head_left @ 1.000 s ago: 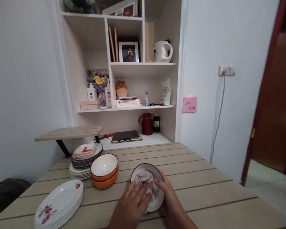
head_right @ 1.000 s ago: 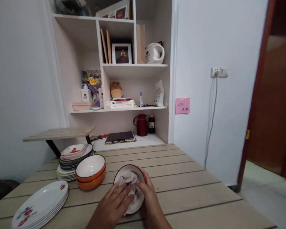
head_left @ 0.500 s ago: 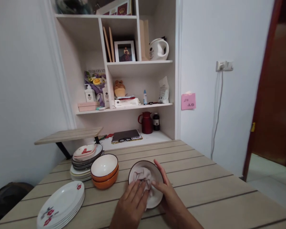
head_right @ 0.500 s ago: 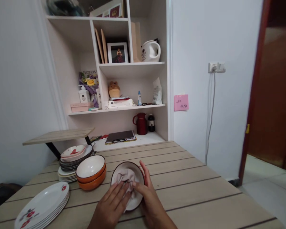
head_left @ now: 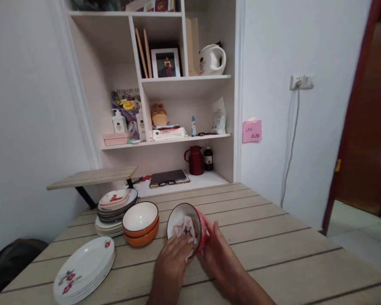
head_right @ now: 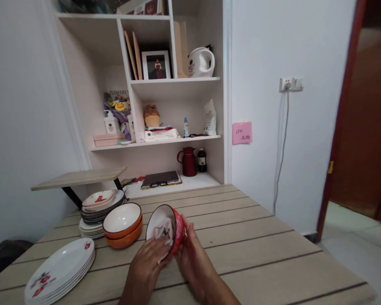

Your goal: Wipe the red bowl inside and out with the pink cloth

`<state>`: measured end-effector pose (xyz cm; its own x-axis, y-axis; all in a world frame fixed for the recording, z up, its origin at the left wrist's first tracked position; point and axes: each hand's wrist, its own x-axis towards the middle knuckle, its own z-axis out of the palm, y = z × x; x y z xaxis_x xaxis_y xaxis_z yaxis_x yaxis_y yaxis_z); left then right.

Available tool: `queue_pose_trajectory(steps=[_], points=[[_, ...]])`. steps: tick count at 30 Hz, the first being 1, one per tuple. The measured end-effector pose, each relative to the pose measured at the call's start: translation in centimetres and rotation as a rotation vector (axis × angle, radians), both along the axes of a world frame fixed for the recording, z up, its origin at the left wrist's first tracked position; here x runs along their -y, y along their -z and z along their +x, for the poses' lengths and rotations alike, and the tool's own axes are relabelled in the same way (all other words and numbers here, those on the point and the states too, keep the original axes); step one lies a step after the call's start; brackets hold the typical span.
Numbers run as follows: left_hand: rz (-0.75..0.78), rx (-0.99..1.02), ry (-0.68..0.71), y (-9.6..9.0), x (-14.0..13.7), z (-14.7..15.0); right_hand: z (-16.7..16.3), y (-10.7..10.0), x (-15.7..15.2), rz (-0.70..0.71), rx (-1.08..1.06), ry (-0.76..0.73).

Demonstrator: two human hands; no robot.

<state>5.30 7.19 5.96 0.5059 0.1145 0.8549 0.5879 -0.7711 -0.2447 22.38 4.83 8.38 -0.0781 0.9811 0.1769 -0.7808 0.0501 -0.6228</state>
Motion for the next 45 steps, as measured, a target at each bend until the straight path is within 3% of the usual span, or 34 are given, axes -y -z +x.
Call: queue_pose_trajectory(steps=[4,7,14,20,29,35,45], points=[[-0.16,0.109,-0.008,0.3,0.1,0.0,-0.1,0.0,0.0,-0.069,0.041,-0.006],[-0.198,0.113,-0.02,0.5,0.2,0.0,-0.1,0.4,0.1,-0.112,0.036,0.031],[-0.148,-0.001,-0.084,1.4,0.9,1.1,-0.5,1.2,1.0,-0.071,0.186,0.009],[-0.012,-0.125,-0.055,0.8,1.6,1.7,-0.5,1.5,0.6,-0.099,0.242,0.169],[-0.163,-0.21,-0.054,0.6,1.5,2.1,0.5,1.2,-0.1,-0.074,0.256,0.286],[-0.022,-0.154,-0.089,1.5,0.4,2.1,2.0,1.0,-0.4,0.005,0.354,0.381],[0.091,-0.114,-0.125,1.1,1.1,1.5,1.5,0.5,0.6,-0.114,0.221,0.199]])
